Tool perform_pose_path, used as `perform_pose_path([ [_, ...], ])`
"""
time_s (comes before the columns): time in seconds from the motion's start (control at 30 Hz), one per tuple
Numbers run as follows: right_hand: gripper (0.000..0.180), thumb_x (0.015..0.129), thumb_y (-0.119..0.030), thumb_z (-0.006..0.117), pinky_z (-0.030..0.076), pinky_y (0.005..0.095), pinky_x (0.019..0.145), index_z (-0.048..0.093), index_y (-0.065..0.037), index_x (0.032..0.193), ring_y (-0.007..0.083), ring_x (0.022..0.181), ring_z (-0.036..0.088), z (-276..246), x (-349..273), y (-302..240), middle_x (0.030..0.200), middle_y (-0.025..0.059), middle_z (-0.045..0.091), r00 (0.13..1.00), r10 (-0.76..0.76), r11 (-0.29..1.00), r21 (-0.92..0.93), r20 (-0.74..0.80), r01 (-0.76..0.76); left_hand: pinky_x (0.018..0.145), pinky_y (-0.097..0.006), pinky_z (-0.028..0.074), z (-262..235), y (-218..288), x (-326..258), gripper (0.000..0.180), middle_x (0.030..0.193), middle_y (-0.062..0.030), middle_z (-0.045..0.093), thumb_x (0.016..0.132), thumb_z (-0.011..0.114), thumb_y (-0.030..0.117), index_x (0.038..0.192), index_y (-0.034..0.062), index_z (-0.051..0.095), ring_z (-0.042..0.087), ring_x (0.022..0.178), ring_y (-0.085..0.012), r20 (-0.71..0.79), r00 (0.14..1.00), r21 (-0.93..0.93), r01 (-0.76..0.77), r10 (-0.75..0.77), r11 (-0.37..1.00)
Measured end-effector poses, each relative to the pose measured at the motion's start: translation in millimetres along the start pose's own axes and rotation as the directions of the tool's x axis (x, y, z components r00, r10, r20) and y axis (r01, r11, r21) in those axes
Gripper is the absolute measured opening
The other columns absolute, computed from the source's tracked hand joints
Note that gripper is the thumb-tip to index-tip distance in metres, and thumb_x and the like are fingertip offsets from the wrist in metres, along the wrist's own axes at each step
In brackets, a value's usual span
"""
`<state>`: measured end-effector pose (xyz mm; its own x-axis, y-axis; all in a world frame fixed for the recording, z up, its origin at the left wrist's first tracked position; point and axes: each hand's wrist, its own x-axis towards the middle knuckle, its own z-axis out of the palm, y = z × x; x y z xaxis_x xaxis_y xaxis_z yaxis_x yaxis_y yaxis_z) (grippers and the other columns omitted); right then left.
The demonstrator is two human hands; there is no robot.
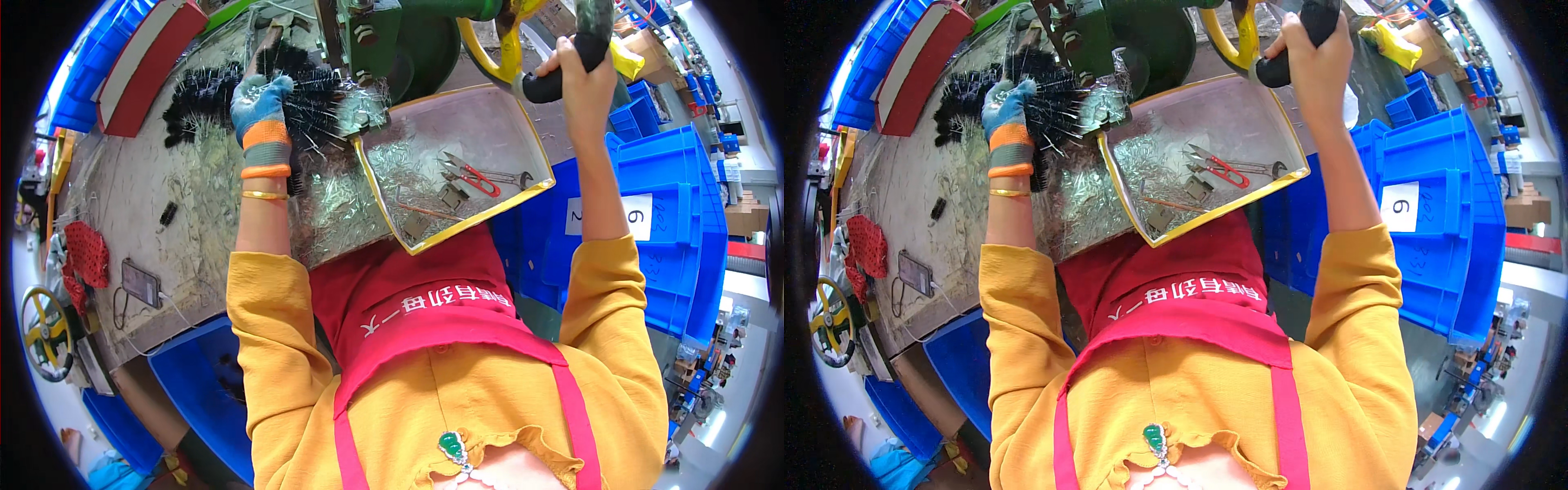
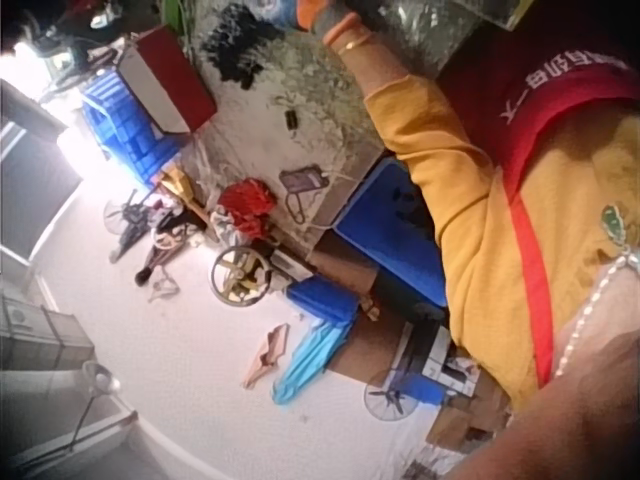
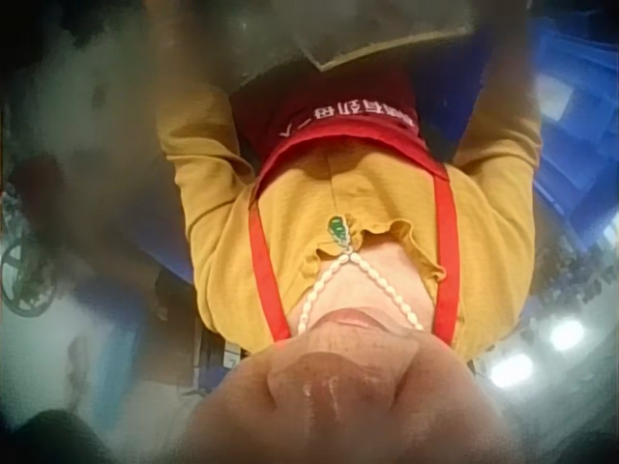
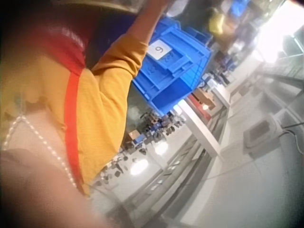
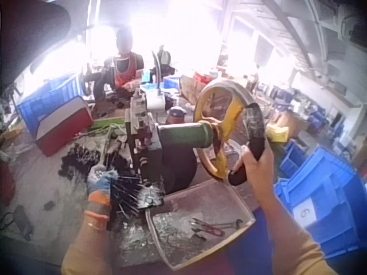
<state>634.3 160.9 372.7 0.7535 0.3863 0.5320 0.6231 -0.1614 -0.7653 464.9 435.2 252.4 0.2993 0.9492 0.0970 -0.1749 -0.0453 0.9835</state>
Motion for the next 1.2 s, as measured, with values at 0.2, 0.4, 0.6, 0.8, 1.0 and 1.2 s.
perform_pose_path([
  [0.2,0.015,0.074,-0.012,0.052,0.041,0.0262,0.035,0.047,0.002,0.071,0.0150,0.038,0.048,-11.5,42.3,-49.9,0.051,0.0061,0.049,0.990,0.138,0.985,-0.106,0.029,-0.134,0.057,-0.023,0.043,9.8,-4.1,0.8,0.036,0.070,-0.0024,0.054,0.053,0.073,0.006,0.083,0.0030,0.053,0.048,0.059,-0.0102,-0.089,0.985,0.162,-0.135,0.151,0.977],
  [0.4,0.015,0.075,-0.011,0.050,0.041,0.0266,0.036,0.047,0.002,0.070,0.0152,0.038,0.049,-2.8,72.6,-66.6,0.050,0.0065,0.049,0.956,0.292,0.946,-0.157,0.037,-0.283,0.057,-0.022,0.043,10.4,0.1,0.9,0.035,0.071,-0.0026,0.054,0.055,0.071,0.002,0.084,0.0012,0.052,0.049,0.060,-0.0102,-0.116,0.992,0.103,-0.029,0.041,0.994],
  [0.6,0.014,0.075,-0.011,0.052,0.045,0.0238,0.054,0.044,0.000,0.078,0.0129,0.049,0.054,3.6,11.0,-0.9,0.050,0.0053,0.052,0.995,-0.077,0.997,-0.035,-0.057,0.075,0.054,-0.023,0.042,3.8,-1.2,3.0,0.034,0.068,-0.0020,0.053,0.054,0.073,0.006,0.081,0.0029,0.052,0.048,0.057,-0.0102,-0.132,0.988,0.146,-0.062,0.081,0.987],
  [0.8,0.013,0.074,-0.010,0.052,0.045,0.0249,0.053,0.043,0.000,0.079,0.0130,0.049,0.055,9.3,-11.9,12.3,0.052,0.0051,0.052,0.976,-0.020,0.981,0.182,-0.215,0.060,0.067,-0.022,0.041,-4.4,1.9,5.1,0.051,0.076,-0.0021,0.054,0.052,0.079,0.011,0.092,-0.0005,0.051,0.049,0.069,-0.0103,0.080,0.997,0.321,-0.044,0.020,0.946],
  [1.0,0.014,0.076,-0.013,0.051,0.045,0.0234,0.051,0.048,0.000,0.079,0.0128,0.050,0.055,-9.0,23.0,-13.5,0.055,0.0061,0.054,0.996,0.071,0.997,-0.038,0.048,-0.069,0.055,-0.022,0.041,-3.0,-2.4,12.0,0.031,0.070,-0.0006,0.057,0.056,0.075,0.010,0.080,0.0014,0.057,0.048,0.058,-0.0084,0.125,0.990,0.426,-0.113,0.066,0.898],
  [1.2,0.014,0.074,-0.011,0.049,0.041,0.0269,0.036,0.046,0.001,0.068,0.0153,0.038,0.048,-8.9,42.7,-50.3,0.050,0.0065,0.048,0.985,0.166,0.986,-0.005,0.050,-0.166,0.054,-0.022,0.040,1.6,-14.6,11.8,0.027,0.066,0.0008,0.055,0.056,0.074,0.010,0.077,0.0023,0.059,0.046,0.055,-0.0076,0.010,1.000,0.253,-0.004,0.001,0.967],
])
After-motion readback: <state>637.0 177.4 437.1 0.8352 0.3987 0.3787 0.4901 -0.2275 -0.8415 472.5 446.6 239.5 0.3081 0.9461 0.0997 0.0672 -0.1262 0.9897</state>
